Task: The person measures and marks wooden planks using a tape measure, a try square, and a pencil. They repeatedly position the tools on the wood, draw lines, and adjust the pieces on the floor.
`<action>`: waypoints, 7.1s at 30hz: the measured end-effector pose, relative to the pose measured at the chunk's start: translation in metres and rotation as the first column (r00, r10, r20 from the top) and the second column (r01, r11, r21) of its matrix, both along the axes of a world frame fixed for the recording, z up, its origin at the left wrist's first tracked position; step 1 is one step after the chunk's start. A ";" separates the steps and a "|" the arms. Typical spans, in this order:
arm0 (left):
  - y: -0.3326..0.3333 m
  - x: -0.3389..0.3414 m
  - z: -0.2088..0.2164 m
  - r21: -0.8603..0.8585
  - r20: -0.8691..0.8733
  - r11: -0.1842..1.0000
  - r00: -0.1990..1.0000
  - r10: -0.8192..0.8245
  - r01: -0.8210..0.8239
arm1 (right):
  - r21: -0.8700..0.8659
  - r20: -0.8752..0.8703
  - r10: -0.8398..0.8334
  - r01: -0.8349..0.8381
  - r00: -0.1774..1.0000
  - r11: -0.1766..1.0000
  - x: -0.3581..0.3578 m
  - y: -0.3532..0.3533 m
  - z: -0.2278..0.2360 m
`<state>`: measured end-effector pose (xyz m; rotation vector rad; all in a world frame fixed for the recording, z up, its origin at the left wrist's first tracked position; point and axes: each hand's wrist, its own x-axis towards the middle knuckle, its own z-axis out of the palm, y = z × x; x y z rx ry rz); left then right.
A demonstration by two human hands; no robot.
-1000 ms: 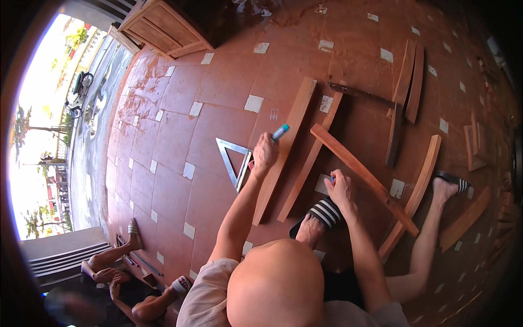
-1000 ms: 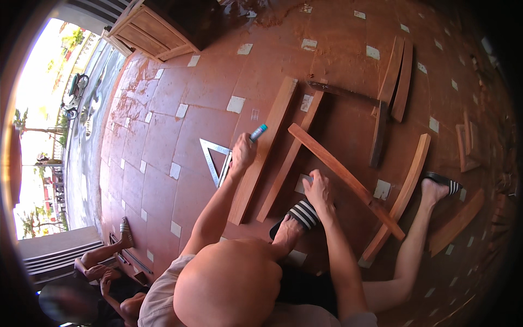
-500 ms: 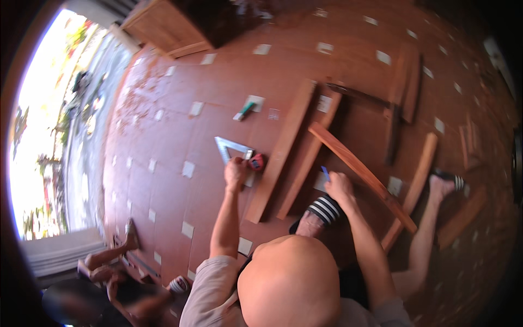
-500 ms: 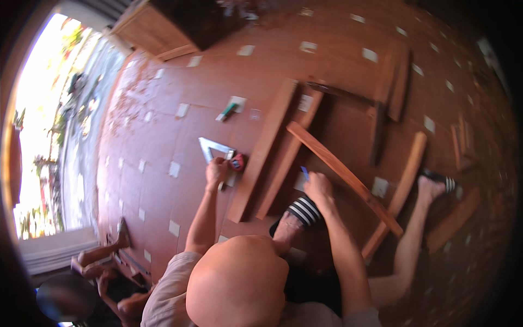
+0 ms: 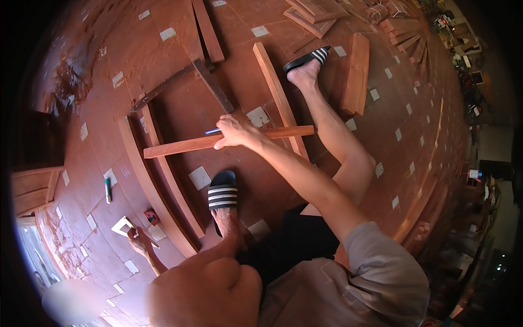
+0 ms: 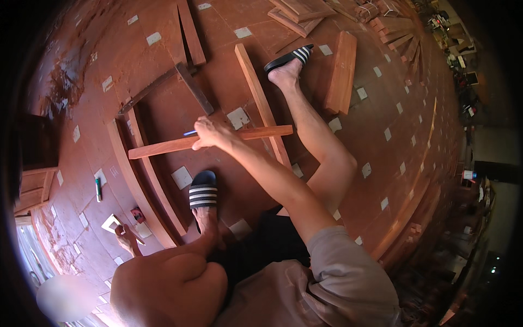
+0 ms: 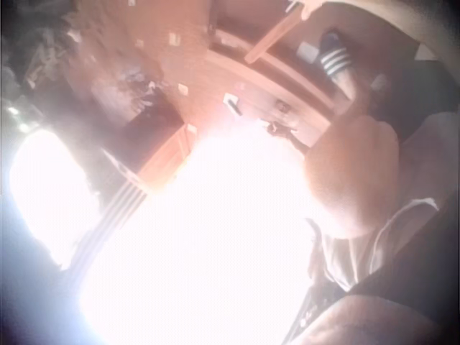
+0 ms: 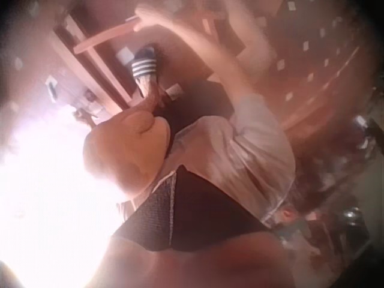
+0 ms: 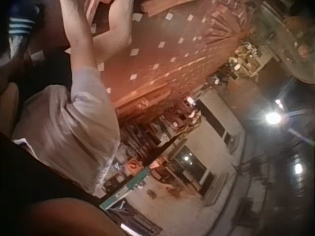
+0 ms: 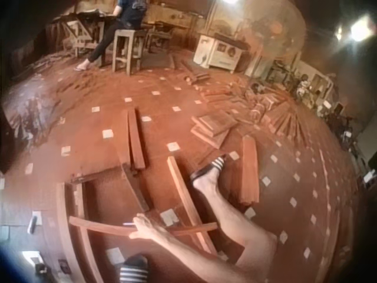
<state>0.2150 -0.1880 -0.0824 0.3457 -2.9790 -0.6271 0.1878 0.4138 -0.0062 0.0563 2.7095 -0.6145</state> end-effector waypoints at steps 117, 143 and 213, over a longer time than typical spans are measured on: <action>0.285 -0.056 0.026 0.870 0.480 0.234 0.854 -0.202 -0.434 | -0.326 -0.005 0.446 -0.424 0.895 0.845 -0.143 -0.158 0.022; 0.283 -0.059 0.037 0.592 0.365 0.771 0.931 0.006 -0.236 | -0.264 -0.151 0.264 -0.296 0.953 0.918 -0.119 -0.080 0.018; 0.325 -0.050 0.069 0.044 -0.346 0.682 0.651 -0.675 0.730 | -0.114 -0.620 0.145 -0.271 0.771 0.956 -0.005 -0.077 0.012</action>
